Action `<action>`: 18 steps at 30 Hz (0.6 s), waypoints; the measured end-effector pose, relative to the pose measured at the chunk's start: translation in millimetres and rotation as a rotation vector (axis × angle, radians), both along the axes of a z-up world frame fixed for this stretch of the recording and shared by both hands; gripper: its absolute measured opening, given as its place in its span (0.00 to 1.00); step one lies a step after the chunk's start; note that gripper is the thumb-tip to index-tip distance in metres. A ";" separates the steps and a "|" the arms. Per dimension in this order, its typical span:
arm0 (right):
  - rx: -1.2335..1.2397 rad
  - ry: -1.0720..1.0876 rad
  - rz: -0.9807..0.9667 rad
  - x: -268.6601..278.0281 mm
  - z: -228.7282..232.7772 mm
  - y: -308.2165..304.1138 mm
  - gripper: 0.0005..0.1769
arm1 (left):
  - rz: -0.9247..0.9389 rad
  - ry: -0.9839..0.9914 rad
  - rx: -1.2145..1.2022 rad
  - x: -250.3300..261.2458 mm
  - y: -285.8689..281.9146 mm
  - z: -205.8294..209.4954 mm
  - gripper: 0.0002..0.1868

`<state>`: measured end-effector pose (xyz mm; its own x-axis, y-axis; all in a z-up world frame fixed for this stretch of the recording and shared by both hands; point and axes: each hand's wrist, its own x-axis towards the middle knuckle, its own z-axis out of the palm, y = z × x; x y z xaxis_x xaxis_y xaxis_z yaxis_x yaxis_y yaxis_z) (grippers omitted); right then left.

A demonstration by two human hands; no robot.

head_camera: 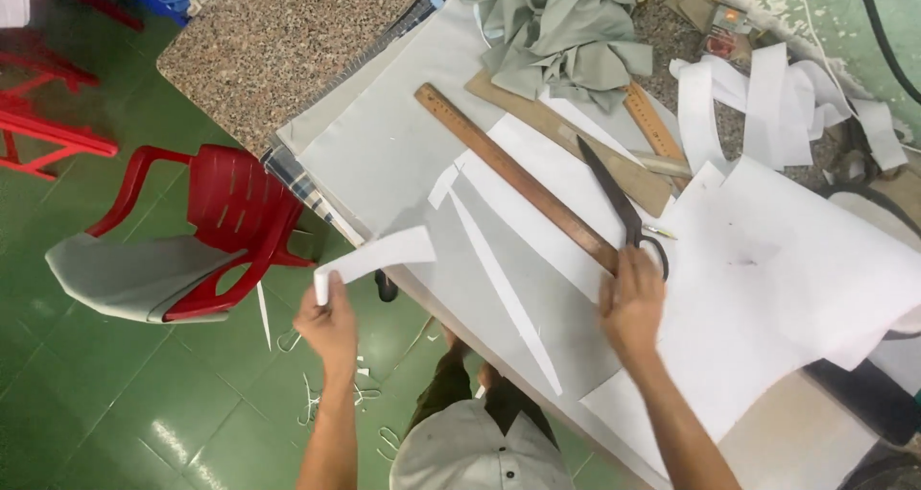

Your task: The person uses large scissors to cut a white paper pattern on a work table. They repeatedly cut along drawn lines, trim edges, and adjust the paper's position to complete the shape.

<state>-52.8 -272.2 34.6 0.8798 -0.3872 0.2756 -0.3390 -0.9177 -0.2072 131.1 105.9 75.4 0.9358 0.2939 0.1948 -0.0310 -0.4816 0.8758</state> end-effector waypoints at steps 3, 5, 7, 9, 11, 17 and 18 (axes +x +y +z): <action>0.222 -0.081 0.107 -9.1 -16.6 101.4 0.31 | 0.016 -0.058 -0.087 4.0 9.9 15.9 0.15; 0.363 -0.077 0.188 -2.0 -1.9 160.3 0.39 | -0.012 -0.047 -0.143 7.8 8.7 16.6 0.12; 0.855 -0.012 0.851 23.1 52.2 209.0 0.11 | -0.061 -0.083 -0.157 16.3 3.2 22.2 0.13; 0.733 -0.218 0.829 59.4 39.0 214.9 0.13 | -0.074 -0.140 -0.134 26.0 9.6 27.5 0.15; 0.611 -0.425 0.800 111.5 15.7 206.6 0.18 | -0.089 -0.197 -0.103 41.5 22.4 35.3 0.18; 0.169 -0.091 0.283 219.4 -6.1 187.5 0.44 | -0.191 -0.309 -0.030 71.7 54.7 53.3 0.23; 0.375 -0.171 0.434 213.8 27.0 201.1 0.33 | -0.260 -0.278 -0.006 74.6 57.2 55.5 0.17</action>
